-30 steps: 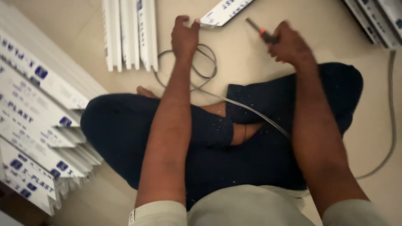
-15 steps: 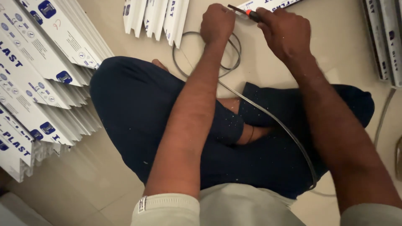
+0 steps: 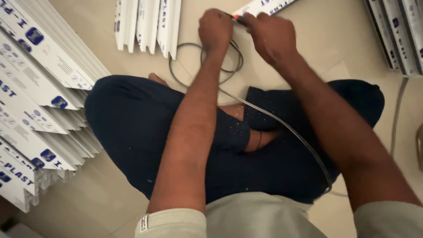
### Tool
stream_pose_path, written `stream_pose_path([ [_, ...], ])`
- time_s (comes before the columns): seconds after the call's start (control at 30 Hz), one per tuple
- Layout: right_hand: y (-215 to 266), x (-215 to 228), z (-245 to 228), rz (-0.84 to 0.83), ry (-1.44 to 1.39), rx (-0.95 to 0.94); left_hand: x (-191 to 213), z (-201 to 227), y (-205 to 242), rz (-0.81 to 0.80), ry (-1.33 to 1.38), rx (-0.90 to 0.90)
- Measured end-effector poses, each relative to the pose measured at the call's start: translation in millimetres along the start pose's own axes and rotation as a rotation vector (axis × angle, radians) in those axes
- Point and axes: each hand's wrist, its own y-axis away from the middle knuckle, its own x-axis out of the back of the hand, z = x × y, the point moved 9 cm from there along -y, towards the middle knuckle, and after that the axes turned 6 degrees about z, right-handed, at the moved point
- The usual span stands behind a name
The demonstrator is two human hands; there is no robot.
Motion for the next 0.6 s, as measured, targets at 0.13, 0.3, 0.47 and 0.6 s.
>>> stream_pose_path([
  [0.13, 11.6, 15.1, -8.6, 0.051, 0.016, -0.067, 0.2, 6.3, 7.7, -0.045, -0.066, -0.003],
  [0.3, 18.7, 18.1, -3.5, 0.026, -0.038, -0.171, -7.3, 1.0, 2.5, -0.043, -0.058, 0.013],
  [0.47, 4.0, 11.2, -4.4, 0.091, -0.023, -0.090, -4.2, 6.4, -8.3, 0.073, -0.058, -0.191],
  [0.6, 12.3, 9.0, 1.1, 0.000, -0.050, -0.098, -8.8, -4.3, -7.5, -0.035, -0.064, -0.019],
])
